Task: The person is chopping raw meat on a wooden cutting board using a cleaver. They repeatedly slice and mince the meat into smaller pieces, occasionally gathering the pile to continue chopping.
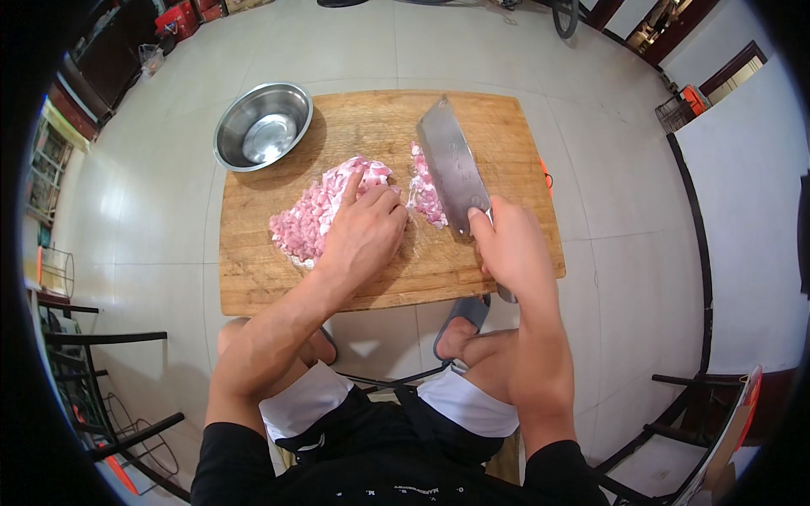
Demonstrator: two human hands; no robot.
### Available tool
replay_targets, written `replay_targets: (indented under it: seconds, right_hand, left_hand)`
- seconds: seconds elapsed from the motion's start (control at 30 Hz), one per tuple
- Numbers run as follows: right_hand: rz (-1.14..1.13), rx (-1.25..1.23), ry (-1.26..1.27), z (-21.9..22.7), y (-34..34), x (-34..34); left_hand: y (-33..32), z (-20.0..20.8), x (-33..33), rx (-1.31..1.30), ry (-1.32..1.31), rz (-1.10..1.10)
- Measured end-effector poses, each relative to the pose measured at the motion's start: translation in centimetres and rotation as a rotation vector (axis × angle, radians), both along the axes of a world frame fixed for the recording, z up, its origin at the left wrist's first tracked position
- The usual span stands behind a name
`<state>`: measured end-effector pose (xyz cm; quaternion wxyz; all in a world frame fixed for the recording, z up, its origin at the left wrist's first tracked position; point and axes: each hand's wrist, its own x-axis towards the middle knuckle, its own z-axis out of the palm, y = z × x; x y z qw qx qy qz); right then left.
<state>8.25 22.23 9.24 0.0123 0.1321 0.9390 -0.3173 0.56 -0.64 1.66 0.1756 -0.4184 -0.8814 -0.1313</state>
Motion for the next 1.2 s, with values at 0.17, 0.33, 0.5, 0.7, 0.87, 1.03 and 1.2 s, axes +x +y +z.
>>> replay_targets:
  seconds: [0.17,0.33,0.5,0.7,0.87,1.03,1.2]
  right_hand:
    - [0.021,0.008,-0.126,3.4,-1.9,3.0]
    - [0.082,0.096,-0.164,3.7,-2.8,4.2]
    - [0.148,0.080,-0.117,3.4,-3.1,4.4]
    - [0.157,0.016,-0.068,3.7,-2.4,4.8]
    - [0.176,0.053,-0.073,4.1,-2.8,5.0]
    - [0.205,0.026,-0.009,3.9,-2.7,5.3]
    - [0.221,0.047,0.061,3.3,-2.6,5.7]
  left_hand:
    - [0.4,0.3,-0.3,0.052,-0.001,0.072]
    - [0.3,0.2,-0.9,0.032,0.062,0.069]
    - [-0.1,1.2,-0.5,0.181,-0.105,0.027]
    - [-1.7,2.1,-0.7,0.133,-0.129,-0.045]
    - [-1.7,0.5,-1.2,0.094,-0.079,-0.064]
    - [-0.8,0.3,-1.1,0.060,-0.047,-0.062]
    - [-0.2,0.5,-0.6,0.101,-0.090,-0.050]
